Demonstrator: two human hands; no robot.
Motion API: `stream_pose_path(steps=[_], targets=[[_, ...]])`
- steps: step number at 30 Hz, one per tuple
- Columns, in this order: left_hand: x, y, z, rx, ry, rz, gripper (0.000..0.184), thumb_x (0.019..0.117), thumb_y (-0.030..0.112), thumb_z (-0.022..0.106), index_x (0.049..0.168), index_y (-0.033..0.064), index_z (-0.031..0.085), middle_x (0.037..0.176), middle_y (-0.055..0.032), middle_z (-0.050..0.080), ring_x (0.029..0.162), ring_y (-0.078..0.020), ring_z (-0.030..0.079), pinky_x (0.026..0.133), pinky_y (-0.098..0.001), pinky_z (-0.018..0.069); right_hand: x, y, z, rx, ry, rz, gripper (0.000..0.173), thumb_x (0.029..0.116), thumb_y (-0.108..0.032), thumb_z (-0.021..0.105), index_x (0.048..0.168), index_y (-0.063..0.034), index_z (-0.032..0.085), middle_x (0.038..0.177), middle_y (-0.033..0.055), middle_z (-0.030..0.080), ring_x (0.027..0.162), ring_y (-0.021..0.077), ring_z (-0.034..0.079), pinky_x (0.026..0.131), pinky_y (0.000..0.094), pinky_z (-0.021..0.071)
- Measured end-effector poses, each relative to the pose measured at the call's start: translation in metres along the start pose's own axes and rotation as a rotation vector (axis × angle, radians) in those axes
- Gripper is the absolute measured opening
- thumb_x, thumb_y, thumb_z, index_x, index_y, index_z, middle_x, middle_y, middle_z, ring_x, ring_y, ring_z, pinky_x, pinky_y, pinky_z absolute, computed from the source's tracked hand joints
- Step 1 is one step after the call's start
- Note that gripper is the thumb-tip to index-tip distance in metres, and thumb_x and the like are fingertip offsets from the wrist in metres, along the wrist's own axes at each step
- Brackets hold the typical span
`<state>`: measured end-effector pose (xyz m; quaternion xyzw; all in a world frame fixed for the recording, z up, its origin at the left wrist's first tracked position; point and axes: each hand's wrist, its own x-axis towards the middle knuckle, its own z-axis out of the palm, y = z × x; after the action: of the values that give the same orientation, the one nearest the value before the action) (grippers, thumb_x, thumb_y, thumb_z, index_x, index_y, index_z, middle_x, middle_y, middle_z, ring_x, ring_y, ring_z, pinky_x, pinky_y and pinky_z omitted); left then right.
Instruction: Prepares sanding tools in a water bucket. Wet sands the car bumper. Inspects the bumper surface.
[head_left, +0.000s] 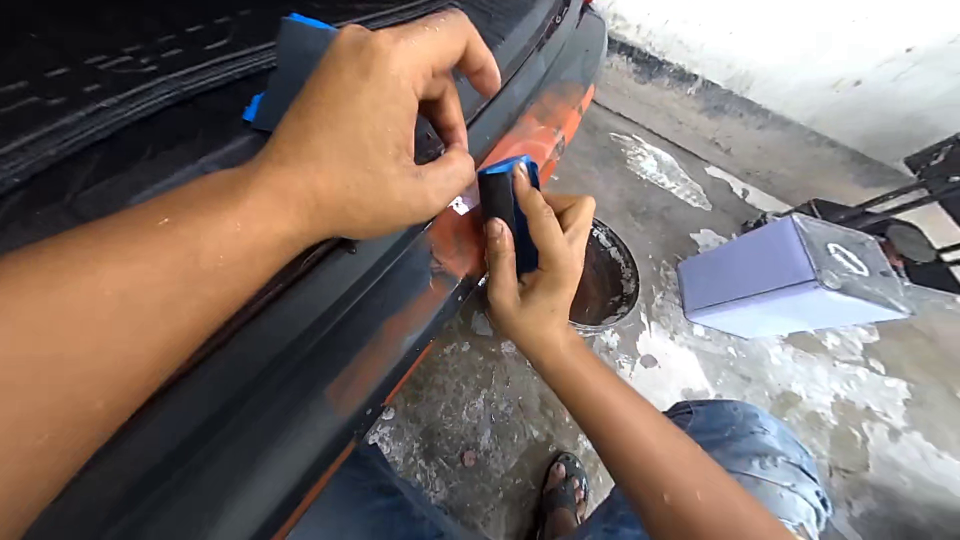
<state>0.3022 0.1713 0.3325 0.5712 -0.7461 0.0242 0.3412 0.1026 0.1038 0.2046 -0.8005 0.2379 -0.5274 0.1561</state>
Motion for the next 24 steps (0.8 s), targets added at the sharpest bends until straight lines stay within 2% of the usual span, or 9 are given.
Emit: stream_pose_path(steps=[2,4,7,9,12,15,18,21,24], targets=[[-0.001,0.003,0.001,0.005,0.009,0.015,0.041,0.0846,0.022,0.061,0.125,0.0139,0.063,0.093,0.0088,0.073,0.087,-0.0001,0.067,0.079,-0.0244,0.0571,-0.033,-0.013,-0.018,0.014,-0.110,0.012,0.045,0.0994,-0.027,0.059,0.142,-0.0114,0.062,0.122,0.0134,0.058,0.109,0.0231,0.057,0.088,0.0408,0.0522],[0.001,0.001,0.001,0.024,-0.004,0.044,0.040,0.0840,0.022,0.060,0.124,0.0148,0.064,0.091,0.0096,0.072,0.084,0.0005,0.066,0.075,-0.0245,0.0555,-0.055,-0.007,-0.027,0.027,-0.154,-0.035,0.046,0.0972,-0.030,0.063,0.141,-0.0165,0.063,0.120,0.0110,0.056,0.106,0.0198,0.057,0.085,0.0369,0.0531],[-0.001,-0.001,0.000,0.019,-0.031,0.025,0.040,0.0862,0.023,0.059,0.125,0.0147,0.063,0.093,0.0088,0.072,0.086,0.0003,0.066,0.078,-0.0238,0.0562,-0.016,0.024,-0.012,0.000,-0.068,-0.087,0.042,0.0958,-0.032,0.064,0.133,-0.0120,0.069,0.108,0.0142,0.060,0.098,0.0234,0.058,0.082,0.0395,0.0508],[0.000,0.000,-0.001,0.010,-0.007,0.028,0.040,0.0856,0.022,0.059,0.125,0.0135,0.062,0.095,0.0078,0.073,0.089,-0.0007,0.068,0.082,-0.0245,0.0576,0.020,0.035,0.001,-0.044,0.023,0.022,0.041,0.0974,-0.032,0.063,0.131,-0.0087,0.070,0.101,0.0122,0.058,0.094,0.0232,0.055,0.080,0.0390,0.0485],[-0.004,0.001,-0.004,0.018,0.014,0.037,0.041,0.0841,0.022,0.061,0.124,0.0129,0.064,0.092,0.0082,0.072,0.087,-0.0017,0.068,0.082,-0.0270,0.0579,0.001,0.000,-0.009,-0.033,-0.054,0.158,0.044,0.1014,-0.032,0.059,0.141,-0.0141,0.063,0.115,0.0110,0.060,0.104,0.0231,0.057,0.087,0.0425,0.0517],[-0.002,-0.002,-0.002,0.060,0.021,0.046,0.042,0.0830,0.024,0.061,0.123,0.0162,0.065,0.089,0.0124,0.072,0.087,-0.0011,0.065,0.087,-0.0345,0.0506,-0.049,-0.021,-0.025,0.035,-0.134,0.077,0.043,0.0967,-0.033,0.065,0.139,-0.0244,0.066,0.123,0.0069,0.061,0.108,0.0202,0.058,0.086,0.0432,0.0520],[-0.003,-0.002,-0.001,0.057,0.030,0.037,0.043,0.0838,0.025,0.060,0.125,0.0153,0.065,0.090,0.0125,0.073,0.089,-0.0004,0.066,0.089,-0.0340,0.0530,-0.018,0.020,-0.019,-0.031,-0.100,0.034,0.041,0.0950,-0.036,0.064,0.135,-0.0246,0.069,0.117,0.0082,0.064,0.103,0.0229,0.060,0.083,0.0486,0.0489],[-0.003,-0.003,-0.002,0.065,0.037,0.046,0.044,0.0836,0.025,0.060,0.126,0.0145,0.065,0.091,0.0127,0.073,0.091,-0.0012,0.066,0.094,-0.0390,0.0509,0.032,0.053,-0.006,-0.087,-0.003,0.241,0.043,0.0961,-0.040,0.064,0.135,-0.0219,0.069,0.110,0.0082,0.064,0.101,0.0238,0.059,0.086,0.0486,0.0491],[-0.004,-0.002,-0.001,0.071,0.032,0.041,0.044,0.0837,0.026,0.060,0.126,0.0157,0.065,0.091,0.0141,0.072,0.094,-0.0016,0.065,0.103,-0.0471,0.0435,0.013,0.010,-0.016,-0.075,-0.076,0.264,0.046,0.1012,-0.035,0.059,0.145,-0.0214,0.060,0.120,0.0095,0.060,0.109,0.0255,0.058,0.088,0.0494,0.0514]])
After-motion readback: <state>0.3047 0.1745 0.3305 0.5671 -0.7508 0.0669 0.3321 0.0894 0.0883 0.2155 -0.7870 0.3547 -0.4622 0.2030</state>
